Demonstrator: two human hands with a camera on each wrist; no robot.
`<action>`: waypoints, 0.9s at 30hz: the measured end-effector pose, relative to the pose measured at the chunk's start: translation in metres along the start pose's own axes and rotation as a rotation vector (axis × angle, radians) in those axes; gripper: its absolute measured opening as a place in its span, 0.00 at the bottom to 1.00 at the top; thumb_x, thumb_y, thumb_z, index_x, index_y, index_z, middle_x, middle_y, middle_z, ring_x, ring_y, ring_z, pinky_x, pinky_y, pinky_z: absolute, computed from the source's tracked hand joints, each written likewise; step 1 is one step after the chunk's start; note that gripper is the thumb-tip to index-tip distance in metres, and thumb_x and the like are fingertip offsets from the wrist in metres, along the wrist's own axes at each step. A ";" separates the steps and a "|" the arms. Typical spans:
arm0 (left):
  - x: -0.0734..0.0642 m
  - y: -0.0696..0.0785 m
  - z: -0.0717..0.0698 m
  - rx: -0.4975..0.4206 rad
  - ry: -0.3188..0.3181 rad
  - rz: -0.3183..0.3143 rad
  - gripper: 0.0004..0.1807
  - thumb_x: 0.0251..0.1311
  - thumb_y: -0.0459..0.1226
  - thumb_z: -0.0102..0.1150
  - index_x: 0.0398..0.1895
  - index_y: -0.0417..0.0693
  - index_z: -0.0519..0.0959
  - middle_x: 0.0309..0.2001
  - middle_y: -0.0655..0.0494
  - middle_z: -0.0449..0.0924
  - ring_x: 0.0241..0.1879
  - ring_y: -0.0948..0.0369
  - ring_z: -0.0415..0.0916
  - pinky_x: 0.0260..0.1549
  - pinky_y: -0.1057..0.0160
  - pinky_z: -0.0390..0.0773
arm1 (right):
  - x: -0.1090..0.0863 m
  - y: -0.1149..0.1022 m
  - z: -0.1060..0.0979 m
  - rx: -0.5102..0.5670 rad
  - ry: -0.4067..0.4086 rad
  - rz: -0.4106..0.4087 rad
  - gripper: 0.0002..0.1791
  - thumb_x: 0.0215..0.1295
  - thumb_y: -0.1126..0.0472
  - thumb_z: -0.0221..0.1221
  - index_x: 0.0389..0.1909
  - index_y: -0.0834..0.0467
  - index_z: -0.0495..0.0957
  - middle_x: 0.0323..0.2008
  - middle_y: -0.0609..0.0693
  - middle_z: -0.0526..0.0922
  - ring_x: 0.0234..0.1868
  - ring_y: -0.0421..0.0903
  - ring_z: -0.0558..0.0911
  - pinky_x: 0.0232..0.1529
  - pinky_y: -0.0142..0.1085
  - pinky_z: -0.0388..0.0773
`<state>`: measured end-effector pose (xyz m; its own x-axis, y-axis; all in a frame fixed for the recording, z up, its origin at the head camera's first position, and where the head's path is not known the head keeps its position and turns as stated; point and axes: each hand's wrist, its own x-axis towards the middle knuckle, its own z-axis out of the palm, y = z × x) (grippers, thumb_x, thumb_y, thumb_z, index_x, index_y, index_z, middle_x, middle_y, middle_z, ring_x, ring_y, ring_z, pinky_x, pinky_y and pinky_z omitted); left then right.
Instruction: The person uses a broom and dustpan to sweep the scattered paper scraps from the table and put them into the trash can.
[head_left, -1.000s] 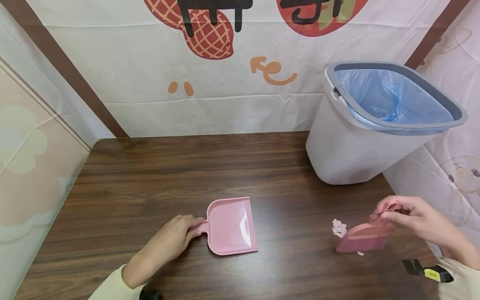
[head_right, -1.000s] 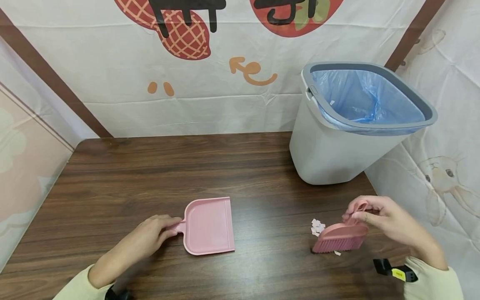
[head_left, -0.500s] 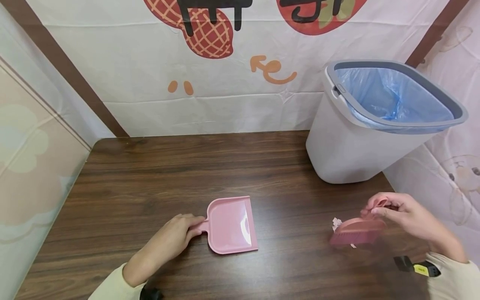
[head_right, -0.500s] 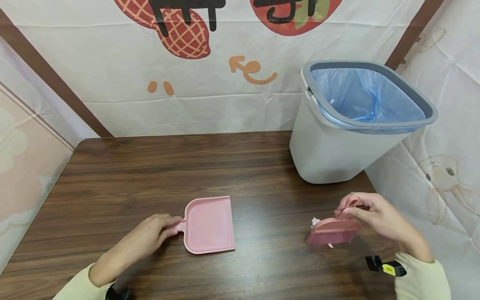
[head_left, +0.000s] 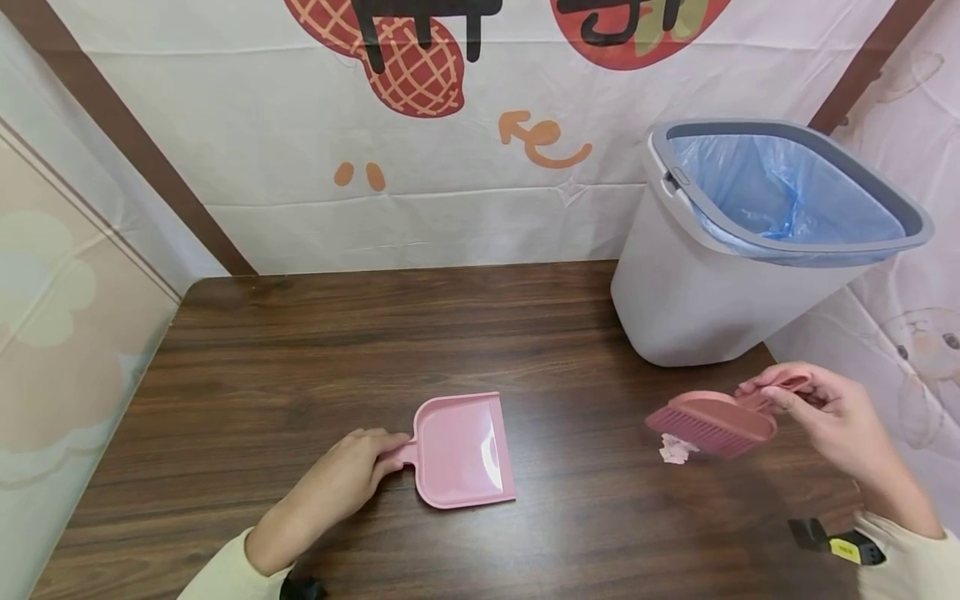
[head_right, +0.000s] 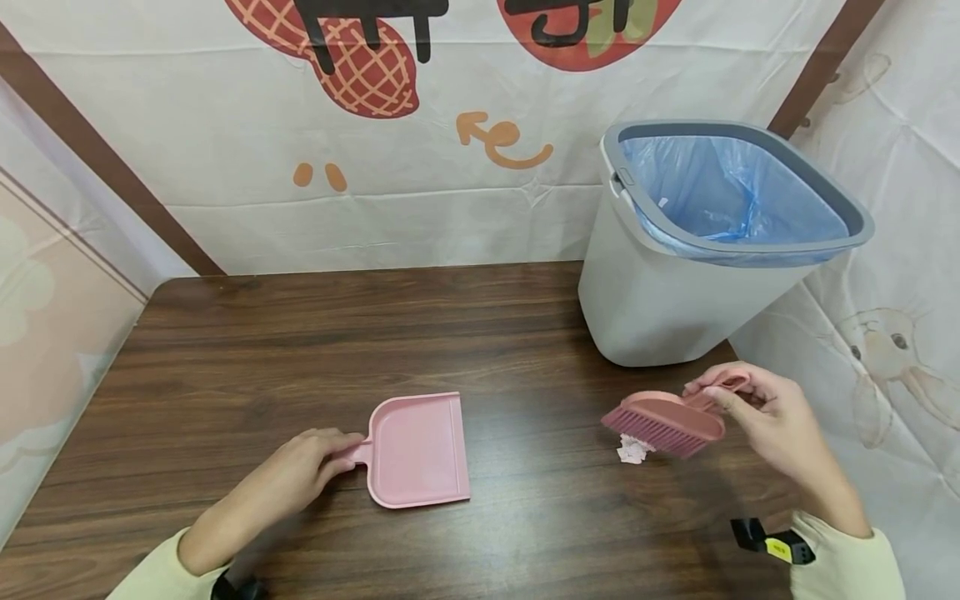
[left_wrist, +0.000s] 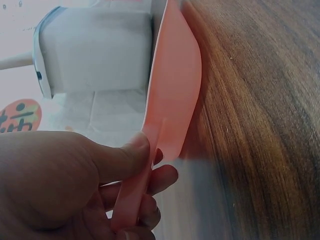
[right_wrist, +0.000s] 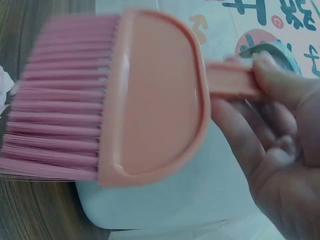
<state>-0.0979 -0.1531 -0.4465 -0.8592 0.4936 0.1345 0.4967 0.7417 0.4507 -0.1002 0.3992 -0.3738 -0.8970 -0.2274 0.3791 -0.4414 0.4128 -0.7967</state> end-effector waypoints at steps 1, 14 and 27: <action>0.000 0.000 0.000 0.002 0.004 0.002 0.13 0.61 0.32 0.68 0.49 0.42 0.86 0.39 0.56 0.87 0.41 0.54 0.84 0.46 0.50 0.81 | 0.000 -0.002 0.001 -0.044 0.039 0.010 0.11 0.63 0.87 0.54 0.39 0.73 0.78 0.38 0.43 0.89 0.36 0.35 0.87 0.29 0.24 0.79; -0.001 0.001 0.000 0.009 0.001 -0.011 0.13 0.61 0.31 0.68 0.50 0.40 0.86 0.40 0.55 0.87 0.43 0.53 0.84 0.47 0.51 0.81 | -0.006 -0.015 0.025 -0.582 0.394 0.038 0.07 0.57 0.74 0.69 0.34 0.62 0.83 0.30 0.17 0.74 0.29 0.14 0.72 0.31 0.11 0.67; -0.001 0.007 -0.001 0.051 0.012 -0.040 0.13 0.61 0.31 0.68 0.49 0.43 0.86 0.39 0.56 0.86 0.43 0.53 0.83 0.47 0.51 0.81 | -0.012 0.001 0.058 -0.816 0.418 0.034 0.03 0.60 0.71 0.62 0.32 0.62 0.77 0.24 0.57 0.82 0.23 0.56 0.80 0.24 0.51 0.69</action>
<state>-0.0940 -0.1484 -0.4426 -0.8800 0.4573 0.1282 0.4669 0.7835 0.4101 -0.0883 0.3517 -0.4067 -0.7758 0.0685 0.6273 -0.1526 0.9442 -0.2918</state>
